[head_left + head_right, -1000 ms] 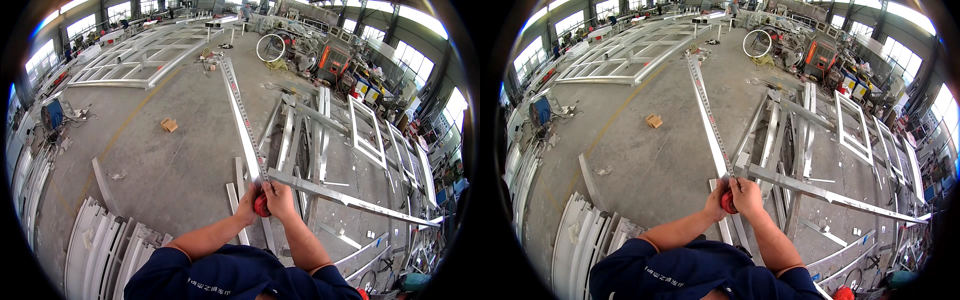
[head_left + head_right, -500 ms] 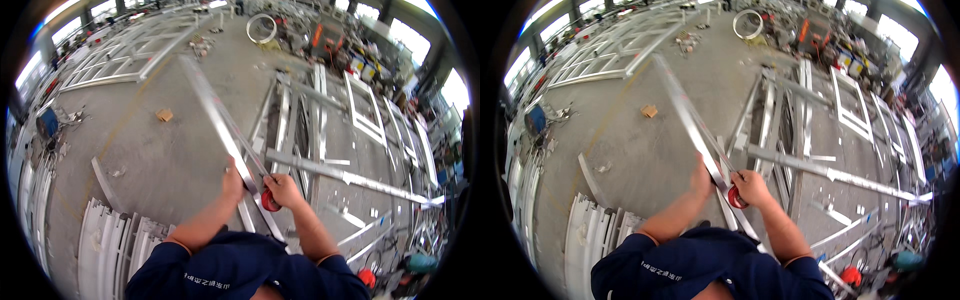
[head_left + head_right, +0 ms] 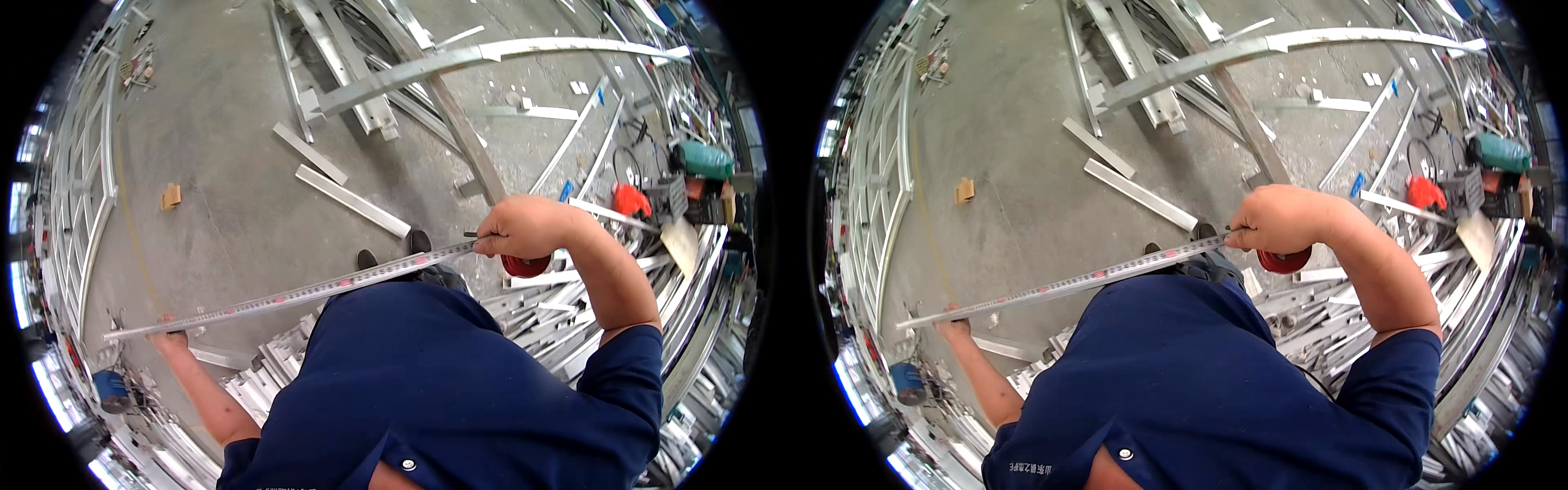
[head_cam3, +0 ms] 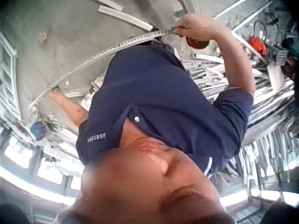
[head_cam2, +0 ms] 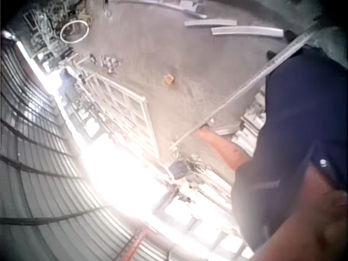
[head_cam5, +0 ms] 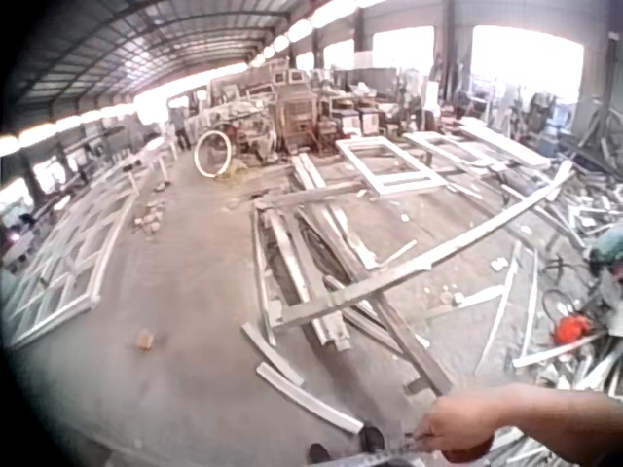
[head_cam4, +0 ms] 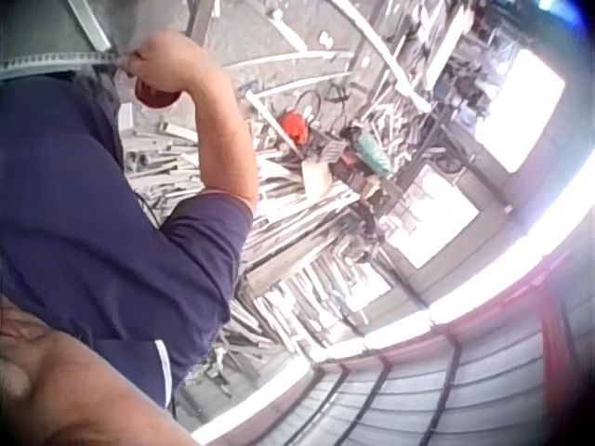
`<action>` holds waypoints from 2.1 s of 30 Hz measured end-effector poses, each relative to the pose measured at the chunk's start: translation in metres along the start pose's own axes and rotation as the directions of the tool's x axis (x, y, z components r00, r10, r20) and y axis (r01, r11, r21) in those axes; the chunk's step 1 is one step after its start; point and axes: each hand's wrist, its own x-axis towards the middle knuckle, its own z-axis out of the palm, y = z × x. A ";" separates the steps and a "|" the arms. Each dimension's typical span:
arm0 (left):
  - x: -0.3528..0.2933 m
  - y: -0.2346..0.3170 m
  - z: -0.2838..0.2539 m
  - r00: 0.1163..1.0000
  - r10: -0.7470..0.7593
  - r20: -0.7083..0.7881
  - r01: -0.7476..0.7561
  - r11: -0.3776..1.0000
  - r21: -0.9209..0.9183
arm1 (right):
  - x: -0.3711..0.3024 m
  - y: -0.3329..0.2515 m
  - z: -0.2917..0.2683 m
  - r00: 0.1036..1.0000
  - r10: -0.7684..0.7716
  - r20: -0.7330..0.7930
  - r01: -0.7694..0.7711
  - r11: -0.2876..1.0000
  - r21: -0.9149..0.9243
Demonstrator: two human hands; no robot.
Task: The person gathers small metal pieces from the floor and places them into a large sack. Then the person picks up a long metal bar, measures it with a tape measure, and fits it into a larger metal frame structure on the floor.
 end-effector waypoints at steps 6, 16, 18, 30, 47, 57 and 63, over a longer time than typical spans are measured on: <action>-0.074 0.039 0.074 0.976 -0.124 -0.178 0.116 0.992 -0.051 | 0.028 0.036 0.034 0.994 -0.045 -0.098 0.041 0.998 -0.052; -0.096 0.055 0.095 0.969 -0.111 -0.220 0.118 0.993 0.020 | 0.043 0.057 0.059 0.990 -0.066 -0.124 0.056 0.995 -0.083; -0.096 0.055 0.091 0.968 -0.132 -0.212 0.141 0.990 0.026 | 0.044 0.058 0.062 0.986 -0.075 -0.146 0.061 0.993 -0.103; -0.082 0.049 0.072 0.960 -0.191 -0.203 0.199 0.980 0.022 | 0.045 0.061 0.068 0.966 -0.123 -0.230 0.082 0.980 -0.179; -0.043 0.029 0.041 0.958 -0.262 -0.116 0.262 0.965 -0.011 | 0.033 0.053 0.076 0.971 -0.076 -0.225 0.043 0.988 -0.148; -0.017 -0.030 0.124 0.946 -0.310 0.099 0.307 0.951 0.048 | -0.005 0.057 0.124 0.973 0.189 -0.135 -0.193 0.981 -0.022; -0.075 -0.070 0.244 0.874 -0.460 0.155 0.449 0.888 0.104 | -0.068 0.060 0.181 0.915 0.376 -0.146 -0.344 0.917 0.203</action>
